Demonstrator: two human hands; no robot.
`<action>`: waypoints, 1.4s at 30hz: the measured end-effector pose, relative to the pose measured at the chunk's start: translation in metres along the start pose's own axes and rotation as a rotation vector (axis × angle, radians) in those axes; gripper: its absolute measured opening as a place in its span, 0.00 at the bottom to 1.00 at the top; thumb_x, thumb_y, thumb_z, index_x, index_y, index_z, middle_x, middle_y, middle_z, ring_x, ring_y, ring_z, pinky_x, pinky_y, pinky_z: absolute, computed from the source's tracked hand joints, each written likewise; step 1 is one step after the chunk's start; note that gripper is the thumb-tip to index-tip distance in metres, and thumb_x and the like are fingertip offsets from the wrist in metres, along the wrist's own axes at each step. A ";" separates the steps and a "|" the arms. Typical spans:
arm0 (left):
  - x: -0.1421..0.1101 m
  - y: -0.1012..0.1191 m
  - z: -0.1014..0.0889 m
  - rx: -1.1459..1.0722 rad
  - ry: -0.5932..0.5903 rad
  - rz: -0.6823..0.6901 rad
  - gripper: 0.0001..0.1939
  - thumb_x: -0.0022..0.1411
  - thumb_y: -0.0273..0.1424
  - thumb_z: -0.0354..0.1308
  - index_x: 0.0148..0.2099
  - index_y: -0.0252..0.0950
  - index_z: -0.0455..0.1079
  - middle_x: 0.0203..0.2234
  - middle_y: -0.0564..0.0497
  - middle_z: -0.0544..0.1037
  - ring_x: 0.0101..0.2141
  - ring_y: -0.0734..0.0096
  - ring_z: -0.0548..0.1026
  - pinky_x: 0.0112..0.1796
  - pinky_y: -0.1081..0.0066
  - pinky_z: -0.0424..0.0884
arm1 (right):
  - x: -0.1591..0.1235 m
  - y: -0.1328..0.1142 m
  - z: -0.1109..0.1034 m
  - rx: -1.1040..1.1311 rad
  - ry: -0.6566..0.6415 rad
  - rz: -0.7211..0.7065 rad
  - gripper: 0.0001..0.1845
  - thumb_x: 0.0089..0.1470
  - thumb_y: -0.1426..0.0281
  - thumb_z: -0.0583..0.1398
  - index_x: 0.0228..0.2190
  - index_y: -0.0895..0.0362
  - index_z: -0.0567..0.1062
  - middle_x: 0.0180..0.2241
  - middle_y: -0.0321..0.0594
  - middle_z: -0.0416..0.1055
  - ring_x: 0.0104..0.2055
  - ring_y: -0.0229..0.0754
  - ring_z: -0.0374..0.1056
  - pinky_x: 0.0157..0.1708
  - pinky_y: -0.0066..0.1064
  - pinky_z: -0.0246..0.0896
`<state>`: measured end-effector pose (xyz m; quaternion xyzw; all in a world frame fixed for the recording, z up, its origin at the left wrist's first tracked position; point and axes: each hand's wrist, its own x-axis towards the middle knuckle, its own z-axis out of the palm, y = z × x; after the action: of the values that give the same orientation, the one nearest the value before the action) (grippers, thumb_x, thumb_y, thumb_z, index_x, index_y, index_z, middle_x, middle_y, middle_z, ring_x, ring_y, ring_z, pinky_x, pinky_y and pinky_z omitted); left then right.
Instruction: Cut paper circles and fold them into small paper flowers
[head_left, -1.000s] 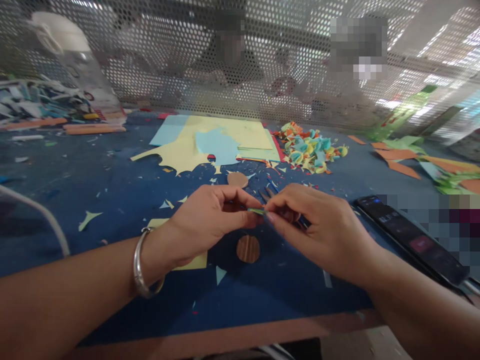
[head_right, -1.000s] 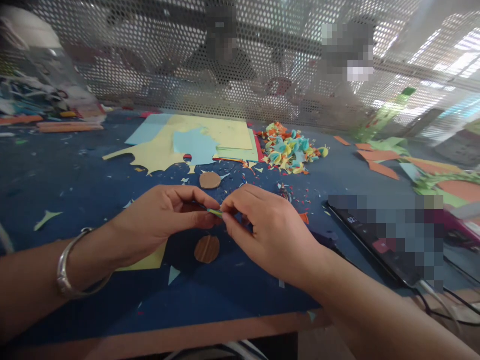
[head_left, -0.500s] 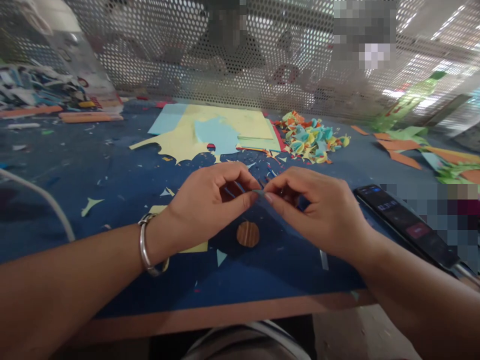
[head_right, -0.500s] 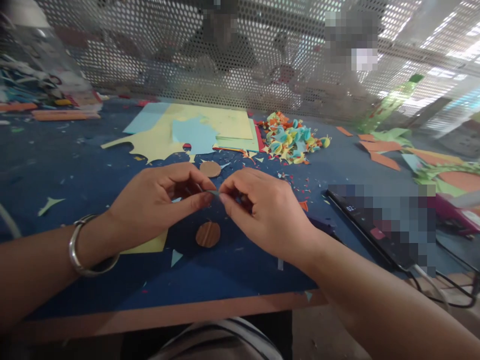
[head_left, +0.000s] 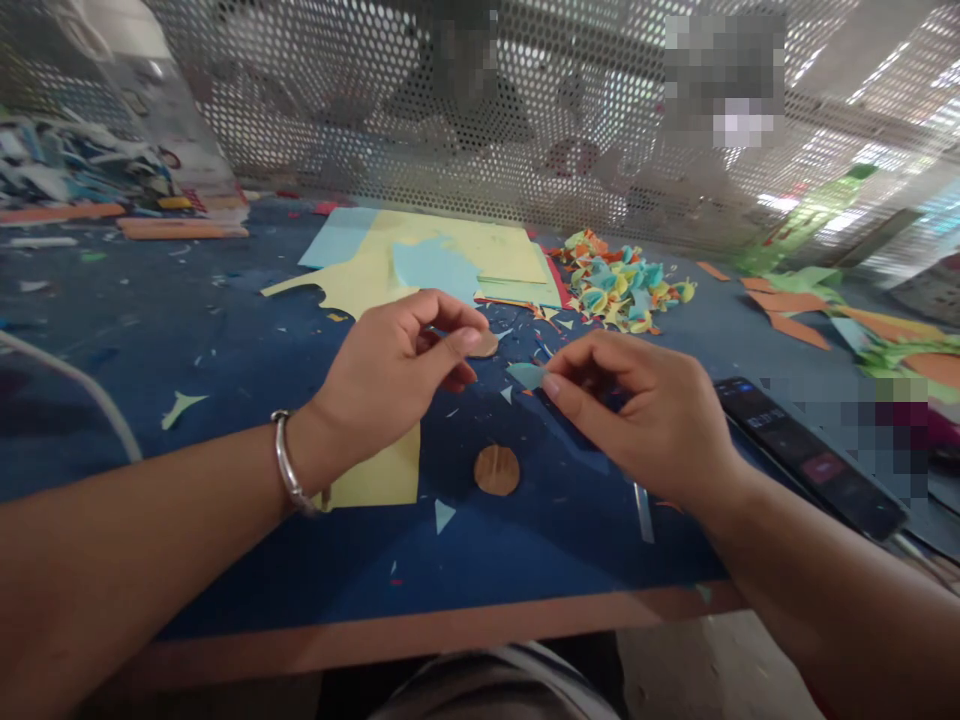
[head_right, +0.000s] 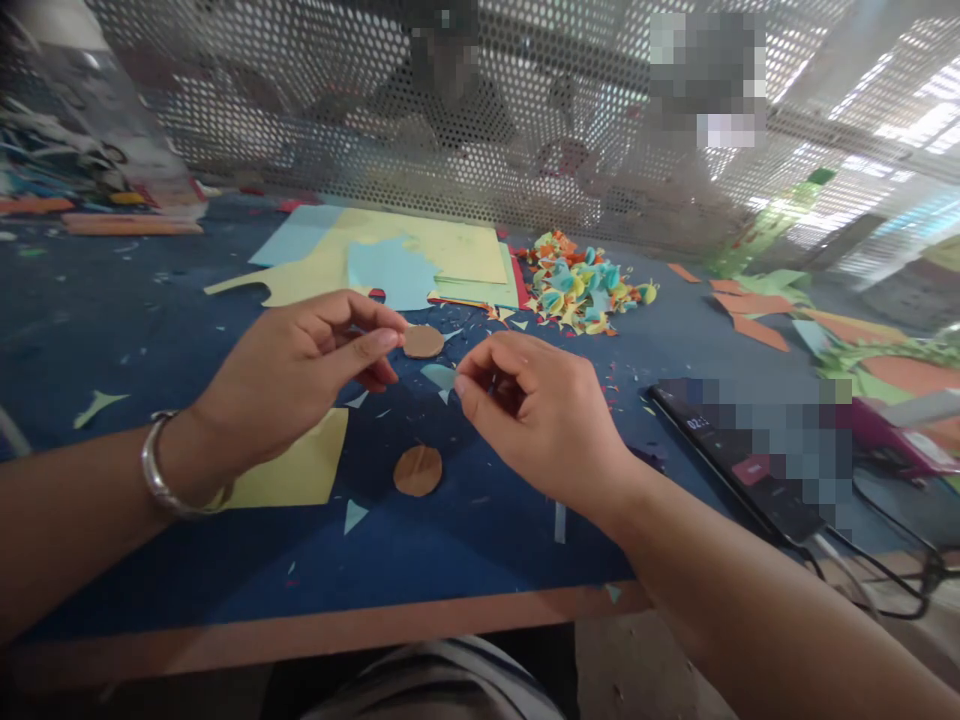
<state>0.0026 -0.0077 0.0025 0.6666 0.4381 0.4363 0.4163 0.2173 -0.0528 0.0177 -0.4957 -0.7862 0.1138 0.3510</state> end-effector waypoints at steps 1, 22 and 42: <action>0.001 -0.001 0.000 -0.033 0.014 -0.021 0.09 0.65 0.34 0.60 0.45 0.35 0.74 0.37 0.49 0.80 0.27 0.73 0.76 0.31 0.71 0.74 | 0.000 0.000 0.000 0.004 0.008 0.007 0.03 0.57 0.73 0.64 0.30 0.56 0.76 0.26 0.33 0.72 0.24 0.32 0.64 0.25 0.27 0.60; -0.014 0.004 0.019 -0.575 -0.231 -0.403 0.10 0.63 0.35 0.66 0.42 0.33 0.77 0.37 0.48 0.82 0.38 0.71 0.80 0.44 0.71 0.75 | 0.003 0.001 0.005 -0.097 0.102 -0.131 0.05 0.57 0.76 0.61 0.30 0.55 0.73 0.26 0.33 0.70 0.26 0.34 0.64 0.28 0.28 0.61; -0.006 0.007 0.014 -0.457 -0.162 -0.332 0.08 0.60 0.36 0.69 0.40 0.38 0.79 0.30 0.55 0.81 0.33 0.76 0.76 0.36 0.78 0.73 | 0.003 0.003 0.006 -0.003 -0.044 -0.114 0.02 0.62 0.71 0.61 0.35 0.56 0.74 0.33 0.38 0.74 0.31 0.36 0.68 0.30 0.29 0.63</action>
<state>0.0163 -0.0181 0.0041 0.5074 0.3968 0.3948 0.6552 0.2142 -0.0478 0.0130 -0.4480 -0.8209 0.1031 0.3388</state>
